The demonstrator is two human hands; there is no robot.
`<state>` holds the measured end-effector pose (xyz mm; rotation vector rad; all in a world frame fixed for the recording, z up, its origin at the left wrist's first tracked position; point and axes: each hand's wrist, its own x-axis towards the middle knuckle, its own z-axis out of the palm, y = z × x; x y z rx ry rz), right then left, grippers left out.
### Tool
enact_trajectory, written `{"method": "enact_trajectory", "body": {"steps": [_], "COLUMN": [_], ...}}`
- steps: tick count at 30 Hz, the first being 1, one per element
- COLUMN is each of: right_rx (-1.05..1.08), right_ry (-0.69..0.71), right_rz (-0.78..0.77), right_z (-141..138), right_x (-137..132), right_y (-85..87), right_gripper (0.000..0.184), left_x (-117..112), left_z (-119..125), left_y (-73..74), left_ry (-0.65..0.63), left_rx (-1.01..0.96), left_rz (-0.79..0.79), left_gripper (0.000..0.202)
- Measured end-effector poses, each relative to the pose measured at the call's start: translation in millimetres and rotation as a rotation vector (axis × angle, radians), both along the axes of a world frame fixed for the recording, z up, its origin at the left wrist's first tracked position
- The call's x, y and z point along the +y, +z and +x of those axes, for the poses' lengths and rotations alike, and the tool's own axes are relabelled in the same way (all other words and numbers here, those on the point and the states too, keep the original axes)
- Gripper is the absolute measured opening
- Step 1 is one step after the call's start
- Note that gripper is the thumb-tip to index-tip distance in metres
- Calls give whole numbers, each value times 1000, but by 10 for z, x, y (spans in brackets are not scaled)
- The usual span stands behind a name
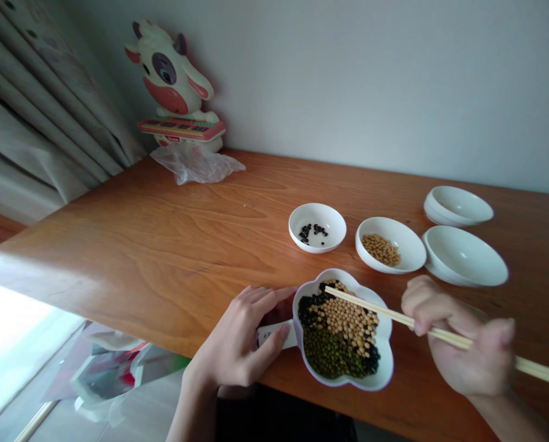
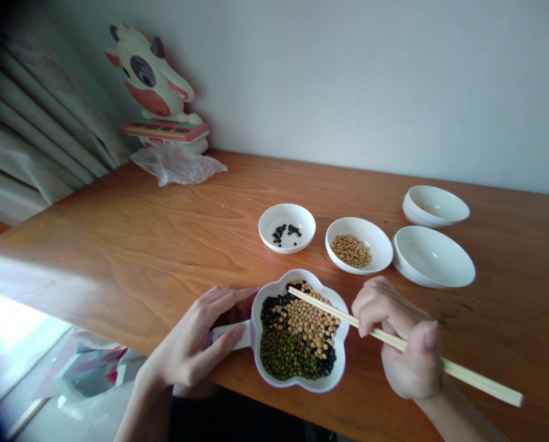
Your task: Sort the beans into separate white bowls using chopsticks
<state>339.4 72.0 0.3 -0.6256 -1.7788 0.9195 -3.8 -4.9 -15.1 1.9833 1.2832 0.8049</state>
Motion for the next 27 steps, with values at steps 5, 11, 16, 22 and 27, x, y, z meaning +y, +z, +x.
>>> {"method": "enact_trajectory", "body": {"steps": [5,11,16,22,27], "right_rx": [-8,-90,-89,-104,-121], "right_ry": [-3,-4,-25,-27,-13], "right_rz": [-112,-39,-14,-28,-15], "right_z": [16,-43,-95,-92,-75], "right_x": [-11,2,-10,-34,-35], "right_y": [47,31,-5,-36,-29], "right_gripper": [77,77,75,72,71], "left_x": [-4,-2,-8,-13,-6], "left_z": [0,3,3,3,3], "left_y": [2,12,12,12,21], "left_ry": [-3,0,-2,7,2], "left_rx": [2,-8,-7,-5,-15], "left_rz": [8,-2,-9,-8,-3], "left_gripper": [55,53,53,52,52]}}
